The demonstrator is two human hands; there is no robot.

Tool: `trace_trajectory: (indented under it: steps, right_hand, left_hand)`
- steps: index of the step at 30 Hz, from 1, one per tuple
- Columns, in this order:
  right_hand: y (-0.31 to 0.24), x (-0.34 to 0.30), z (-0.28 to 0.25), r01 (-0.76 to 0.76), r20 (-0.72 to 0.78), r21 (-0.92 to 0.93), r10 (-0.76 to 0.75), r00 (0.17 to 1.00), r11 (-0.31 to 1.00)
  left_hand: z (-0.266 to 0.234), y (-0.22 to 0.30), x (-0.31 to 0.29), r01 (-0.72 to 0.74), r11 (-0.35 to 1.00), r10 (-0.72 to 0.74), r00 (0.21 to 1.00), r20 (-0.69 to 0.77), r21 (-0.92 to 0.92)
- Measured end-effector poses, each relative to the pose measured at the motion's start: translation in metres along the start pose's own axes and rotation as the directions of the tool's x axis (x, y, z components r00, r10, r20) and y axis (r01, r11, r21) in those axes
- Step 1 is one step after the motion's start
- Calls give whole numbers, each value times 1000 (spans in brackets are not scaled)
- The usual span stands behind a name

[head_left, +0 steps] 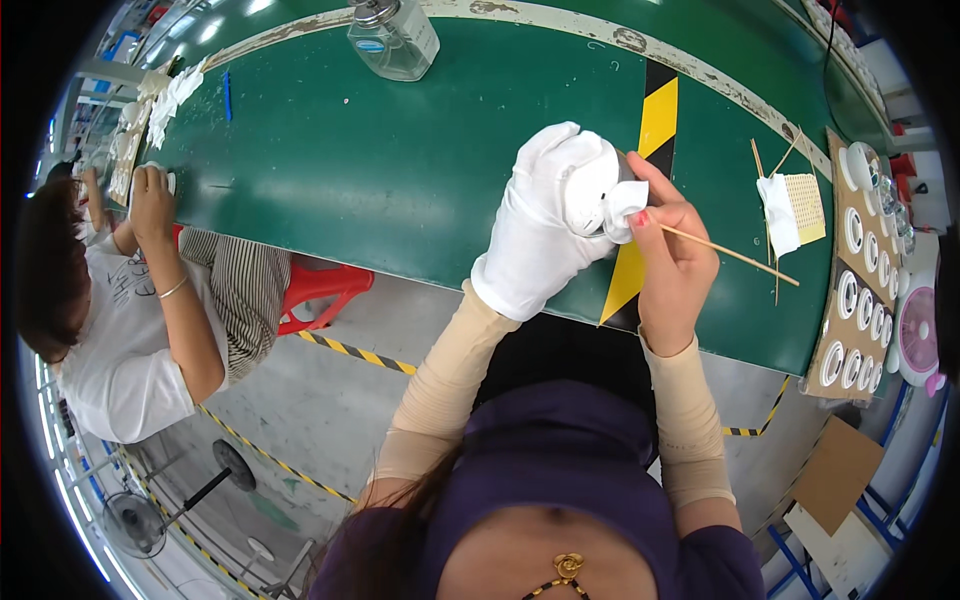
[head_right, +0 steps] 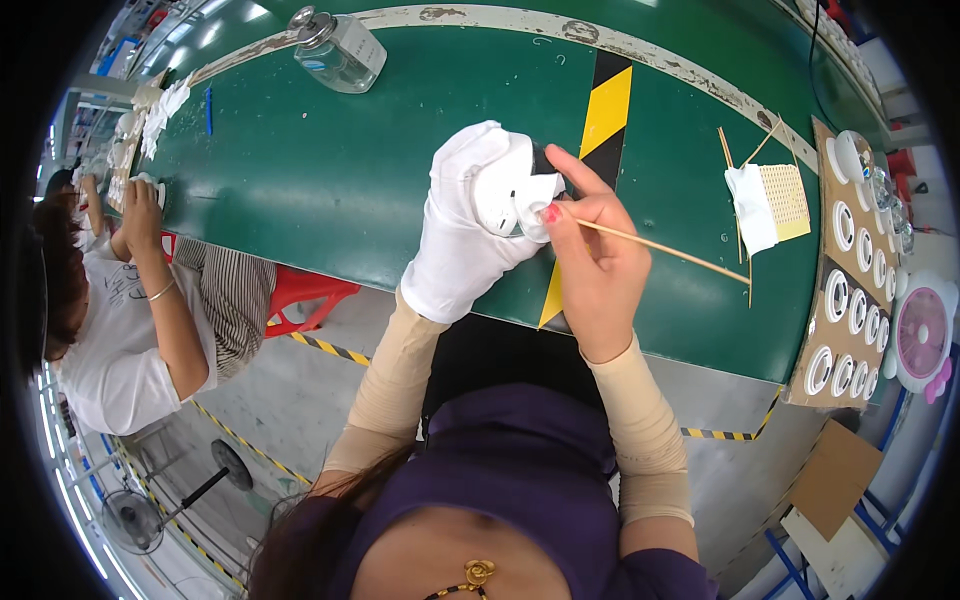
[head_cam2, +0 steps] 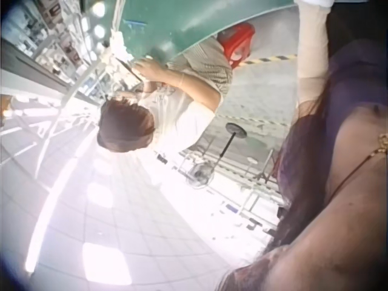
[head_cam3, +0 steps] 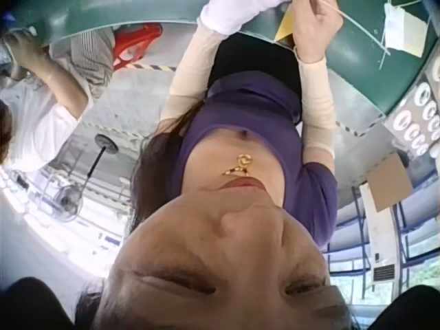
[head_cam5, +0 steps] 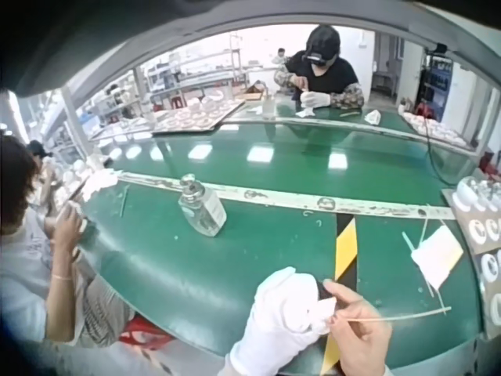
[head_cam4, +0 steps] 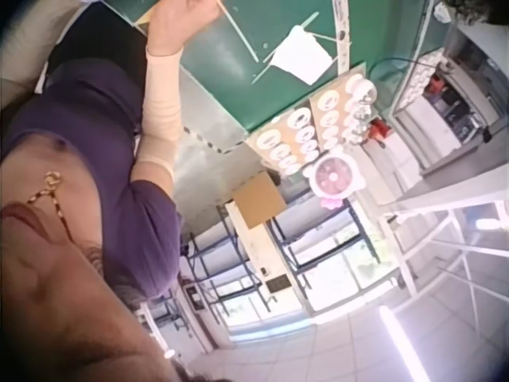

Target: Cleaning or applying liquid to circular electronic components using a small wooden stick at an assembly line workstation.

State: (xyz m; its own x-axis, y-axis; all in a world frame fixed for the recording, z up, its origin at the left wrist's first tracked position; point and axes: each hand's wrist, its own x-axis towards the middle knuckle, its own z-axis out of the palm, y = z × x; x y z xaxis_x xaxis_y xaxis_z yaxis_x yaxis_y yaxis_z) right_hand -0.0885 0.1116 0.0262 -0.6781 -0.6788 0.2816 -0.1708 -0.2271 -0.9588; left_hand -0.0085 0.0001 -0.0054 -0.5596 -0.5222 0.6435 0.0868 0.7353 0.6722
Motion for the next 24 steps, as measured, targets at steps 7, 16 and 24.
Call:
trace_trajectory:
  steps: [7,16,24]
  right_hand:
    - [8,6,-2,-133,-137,10,133,982,991]
    - [10,-3,-2,41,-23,-38,-42,999,998]
    - [15,-18,11,194,-161,-72,-204,966,978]
  left_hand:
    - [0,4,-1,12,1000,-12,1000,15,-3]
    - [4,7,-1,88,992,-91,995,-28,-88]
    - [19,15,-11,200,979,-191,968,-165,42]
